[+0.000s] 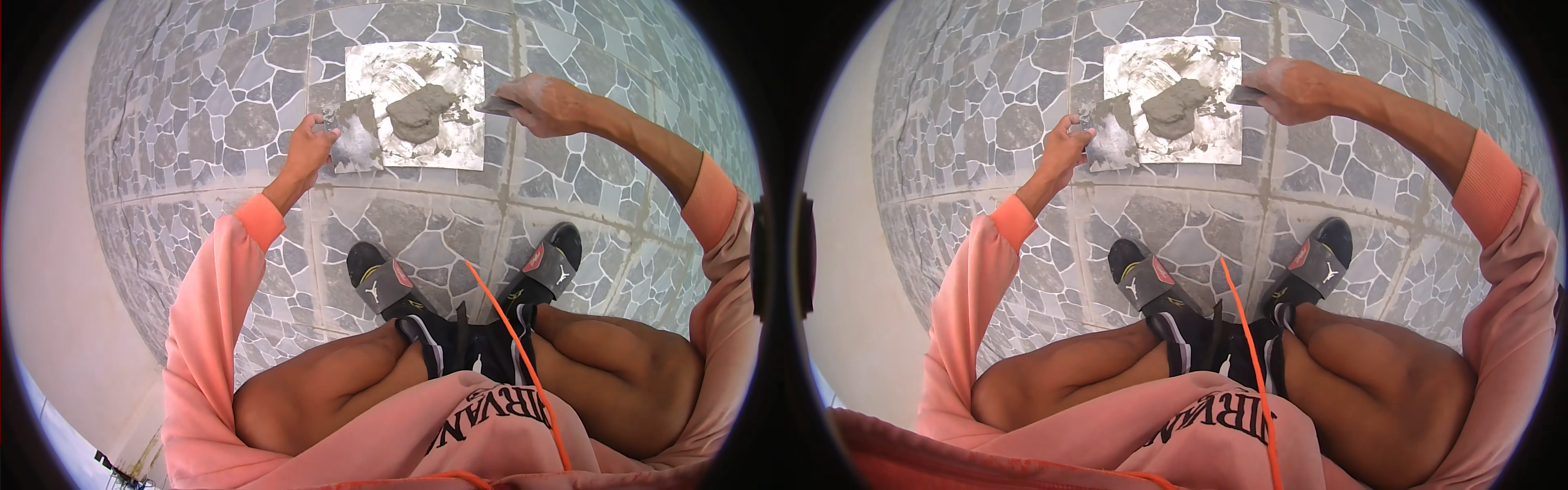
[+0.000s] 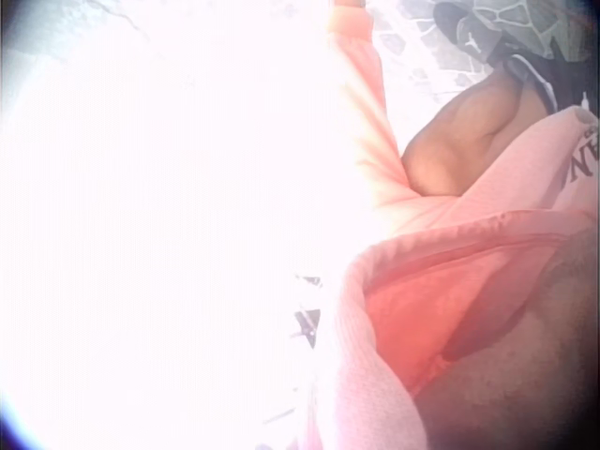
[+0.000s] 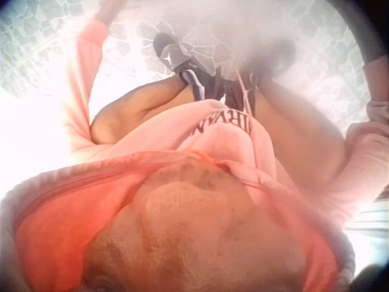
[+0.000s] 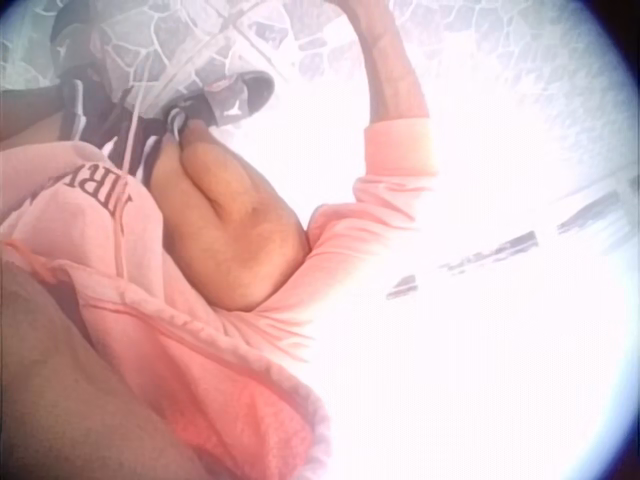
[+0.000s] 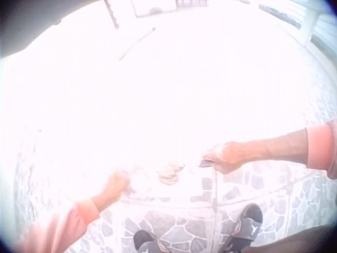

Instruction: The person applies grout to the spaces between floor tiles using a spatula.

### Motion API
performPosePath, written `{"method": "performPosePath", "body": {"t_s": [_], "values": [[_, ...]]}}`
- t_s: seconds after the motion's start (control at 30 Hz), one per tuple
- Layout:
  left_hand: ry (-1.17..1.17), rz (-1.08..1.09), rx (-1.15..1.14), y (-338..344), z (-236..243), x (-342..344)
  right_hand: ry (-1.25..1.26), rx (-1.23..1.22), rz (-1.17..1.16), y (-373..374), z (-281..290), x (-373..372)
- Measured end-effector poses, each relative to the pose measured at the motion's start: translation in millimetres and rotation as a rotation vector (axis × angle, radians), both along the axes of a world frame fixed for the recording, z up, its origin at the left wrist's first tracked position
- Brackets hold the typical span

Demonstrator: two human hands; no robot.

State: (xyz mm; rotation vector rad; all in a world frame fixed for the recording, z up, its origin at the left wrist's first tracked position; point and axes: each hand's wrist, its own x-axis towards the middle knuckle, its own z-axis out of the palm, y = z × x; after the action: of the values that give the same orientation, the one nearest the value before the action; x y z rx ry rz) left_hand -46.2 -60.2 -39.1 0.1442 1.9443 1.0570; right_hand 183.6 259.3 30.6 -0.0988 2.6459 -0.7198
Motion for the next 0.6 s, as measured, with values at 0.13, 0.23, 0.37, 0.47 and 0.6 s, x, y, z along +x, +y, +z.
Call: {"method": "performPosePath", "body": {"t_s": [0.13, 0.23, 0.37, 0.47, 0.6], "values": [[0.029, -0.062, -0.021, 2, -15, 3, -0.024, -0.020, -0.005, 1, -2, -2], [0.016, 0.010, 0.110, 16, -25, 19, -0.035, -0.028, -0.010, -1, -4, -4], [0.008, -0.013, 0.141, 33, -38, 29, -0.067, -0.017, -0.017, -2, -7, -11], [-0.074, 0.029, 0.155, 39, -40, 34, -0.063, -0.042, -0.036, -4, -6, -14], [-0.200, 0.144, 0.232, 45, -35, 46, -0.087, -0.036, -0.045, -3, -4, -18]]}}
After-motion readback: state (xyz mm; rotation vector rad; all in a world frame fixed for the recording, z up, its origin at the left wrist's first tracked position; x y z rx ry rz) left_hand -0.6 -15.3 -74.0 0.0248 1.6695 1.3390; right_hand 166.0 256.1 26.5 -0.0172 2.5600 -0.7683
